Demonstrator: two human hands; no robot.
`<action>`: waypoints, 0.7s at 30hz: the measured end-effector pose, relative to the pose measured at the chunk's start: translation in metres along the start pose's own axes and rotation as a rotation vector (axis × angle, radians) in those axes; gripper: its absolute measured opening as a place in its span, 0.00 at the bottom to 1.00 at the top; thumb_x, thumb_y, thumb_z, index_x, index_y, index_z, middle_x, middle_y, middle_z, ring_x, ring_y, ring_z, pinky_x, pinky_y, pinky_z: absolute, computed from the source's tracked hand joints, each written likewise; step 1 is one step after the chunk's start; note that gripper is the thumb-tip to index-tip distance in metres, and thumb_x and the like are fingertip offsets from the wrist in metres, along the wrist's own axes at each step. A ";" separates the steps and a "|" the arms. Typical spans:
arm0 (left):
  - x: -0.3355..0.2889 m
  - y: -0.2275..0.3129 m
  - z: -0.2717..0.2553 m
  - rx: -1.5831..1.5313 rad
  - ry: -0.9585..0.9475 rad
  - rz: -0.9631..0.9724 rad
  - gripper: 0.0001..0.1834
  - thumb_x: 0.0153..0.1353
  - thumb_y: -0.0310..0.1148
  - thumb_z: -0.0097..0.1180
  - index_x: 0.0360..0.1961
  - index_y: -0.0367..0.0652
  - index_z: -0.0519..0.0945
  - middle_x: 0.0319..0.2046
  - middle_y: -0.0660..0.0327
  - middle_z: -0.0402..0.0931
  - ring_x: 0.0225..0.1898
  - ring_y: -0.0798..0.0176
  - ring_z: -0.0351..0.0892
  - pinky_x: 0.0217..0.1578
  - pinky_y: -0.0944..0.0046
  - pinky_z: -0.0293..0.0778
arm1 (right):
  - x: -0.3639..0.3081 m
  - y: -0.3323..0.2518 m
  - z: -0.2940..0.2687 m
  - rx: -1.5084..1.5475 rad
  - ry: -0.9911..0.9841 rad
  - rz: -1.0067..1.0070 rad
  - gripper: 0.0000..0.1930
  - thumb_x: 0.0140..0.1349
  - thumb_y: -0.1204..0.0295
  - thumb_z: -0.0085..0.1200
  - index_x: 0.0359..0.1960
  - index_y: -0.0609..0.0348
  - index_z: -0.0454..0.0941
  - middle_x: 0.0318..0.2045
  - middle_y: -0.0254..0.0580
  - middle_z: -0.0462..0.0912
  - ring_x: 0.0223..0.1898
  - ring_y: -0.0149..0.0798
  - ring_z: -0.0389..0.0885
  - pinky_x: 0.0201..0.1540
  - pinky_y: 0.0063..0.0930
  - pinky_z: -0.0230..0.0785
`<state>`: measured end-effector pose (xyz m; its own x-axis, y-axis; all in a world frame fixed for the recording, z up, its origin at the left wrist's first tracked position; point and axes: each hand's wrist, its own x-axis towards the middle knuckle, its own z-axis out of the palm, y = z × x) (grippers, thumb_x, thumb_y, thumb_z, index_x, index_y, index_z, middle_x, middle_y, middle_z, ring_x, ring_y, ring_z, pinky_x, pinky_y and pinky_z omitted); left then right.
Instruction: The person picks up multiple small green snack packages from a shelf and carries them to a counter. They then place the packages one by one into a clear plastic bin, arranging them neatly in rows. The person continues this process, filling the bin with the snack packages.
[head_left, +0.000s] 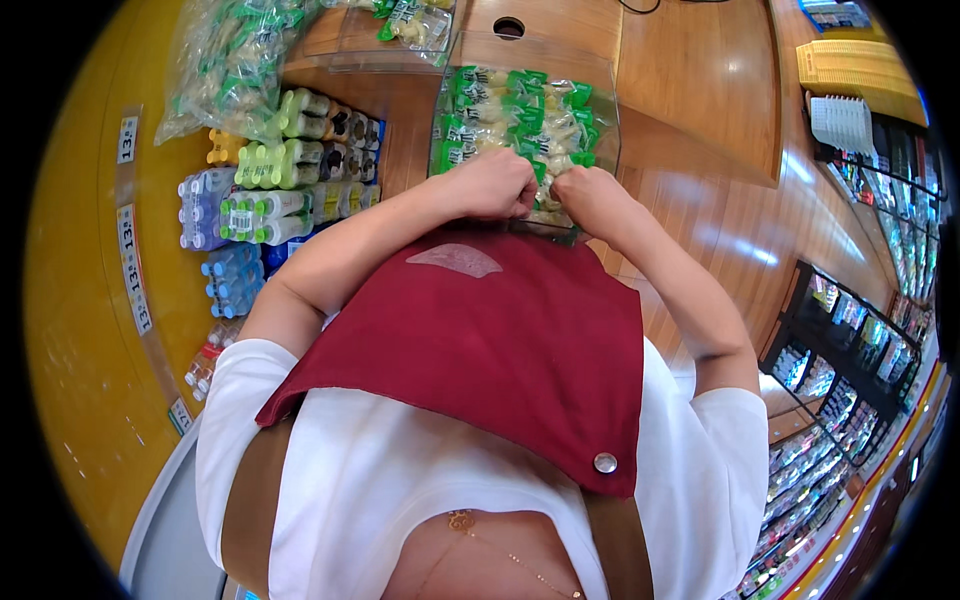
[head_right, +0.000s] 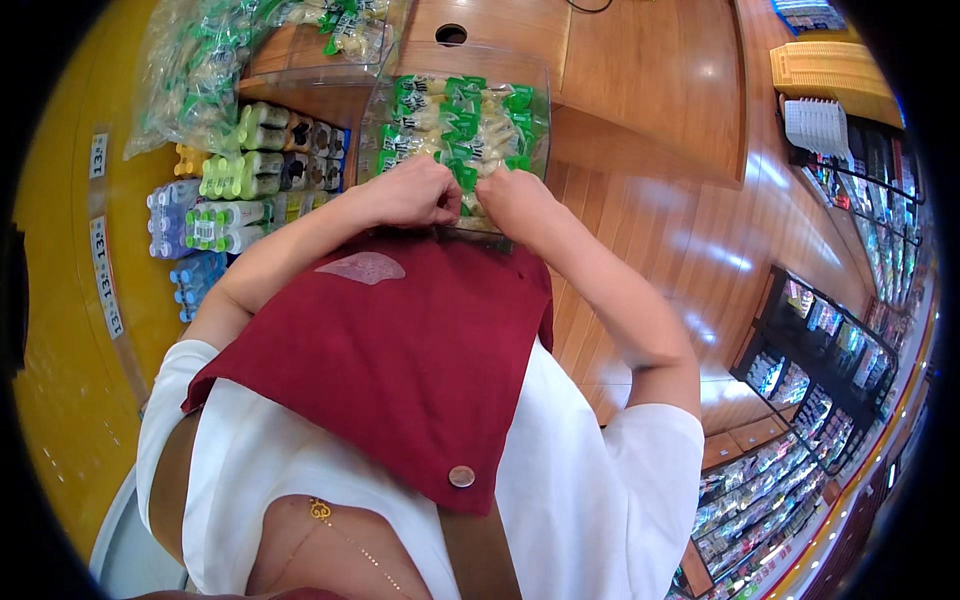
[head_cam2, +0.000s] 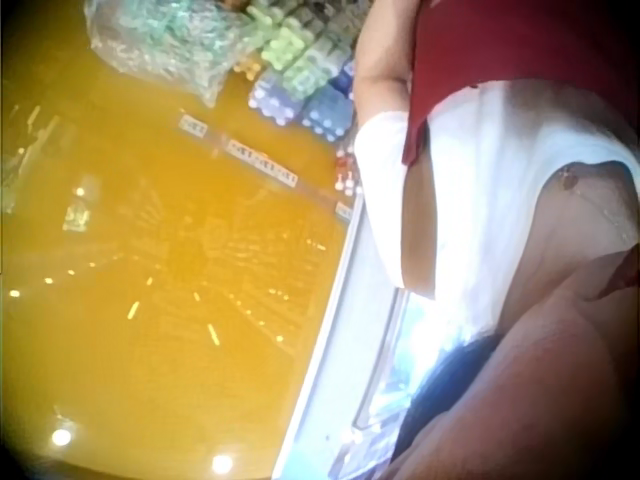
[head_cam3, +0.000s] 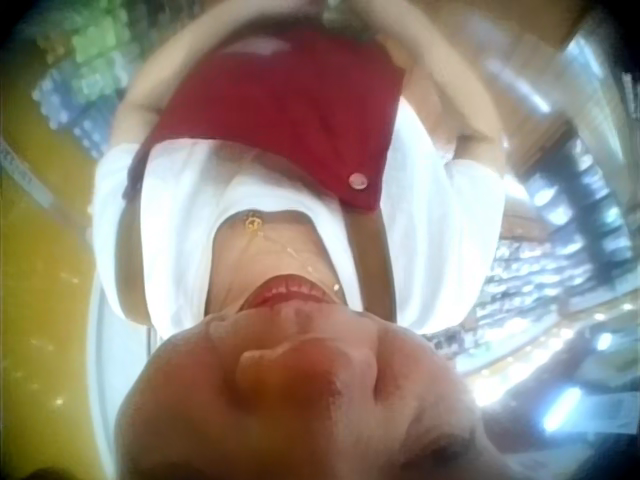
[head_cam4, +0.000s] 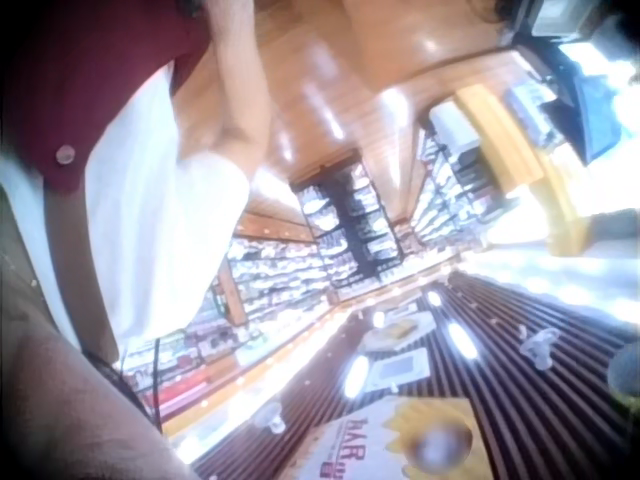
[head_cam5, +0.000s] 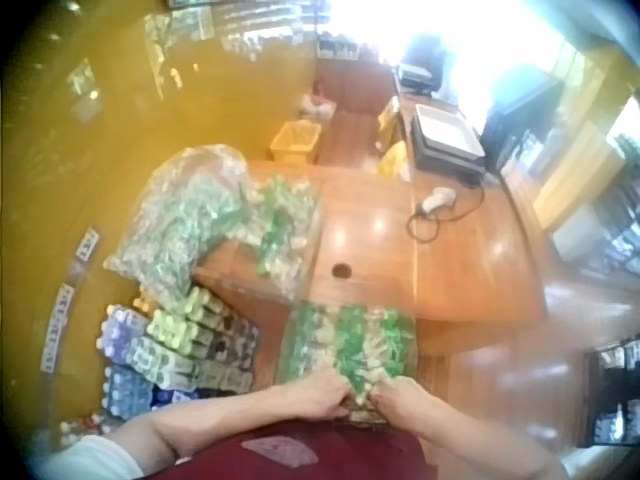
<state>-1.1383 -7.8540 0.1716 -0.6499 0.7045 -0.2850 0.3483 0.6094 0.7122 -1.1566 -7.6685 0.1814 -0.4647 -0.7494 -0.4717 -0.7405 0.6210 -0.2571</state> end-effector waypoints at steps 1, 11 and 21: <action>-0.001 -0.002 0.002 -0.031 0.012 -0.010 0.06 0.46 0.32 0.61 0.26 0.42 0.82 0.23 0.55 0.79 0.26 0.56 0.80 0.30 0.60 0.74 | -0.003 -0.004 0.000 -0.011 0.012 0.012 0.04 0.47 0.77 0.52 0.23 0.61 0.79 0.25 0.51 0.81 0.31 0.50 0.82 0.31 0.38 0.76; 0.007 -0.006 -0.010 -0.048 0.388 -0.190 0.28 0.58 0.50 0.50 0.53 0.41 0.71 0.51 0.45 0.67 0.54 0.49 0.67 0.54 0.52 0.61 | -0.023 0.012 -0.024 0.212 0.282 0.105 0.07 0.53 0.75 0.52 0.33 0.61 0.78 0.32 0.49 0.77 0.36 0.51 0.78 0.38 0.39 0.72; 0.018 0.005 -0.015 -0.100 -0.023 -0.309 0.43 0.60 0.66 0.31 0.69 0.53 0.42 0.66 0.39 0.35 0.68 0.39 0.35 0.62 0.37 0.39 | -0.028 0.027 -0.052 0.348 0.478 0.254 0.16 0.58 0.71 0.53 0.48 0.54 0.74 0.29 0.46 0.74 0.31 0.49 0.75 0.35 0.39 0.68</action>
<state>-1.1589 -7.8436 0.1796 -0.6985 0.5005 -0.5115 0.0680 0.7579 0.6488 -1.1890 -7.6423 0.2316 -0.8296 -0.5389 -0.1465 -0.4152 0.7706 -0.4834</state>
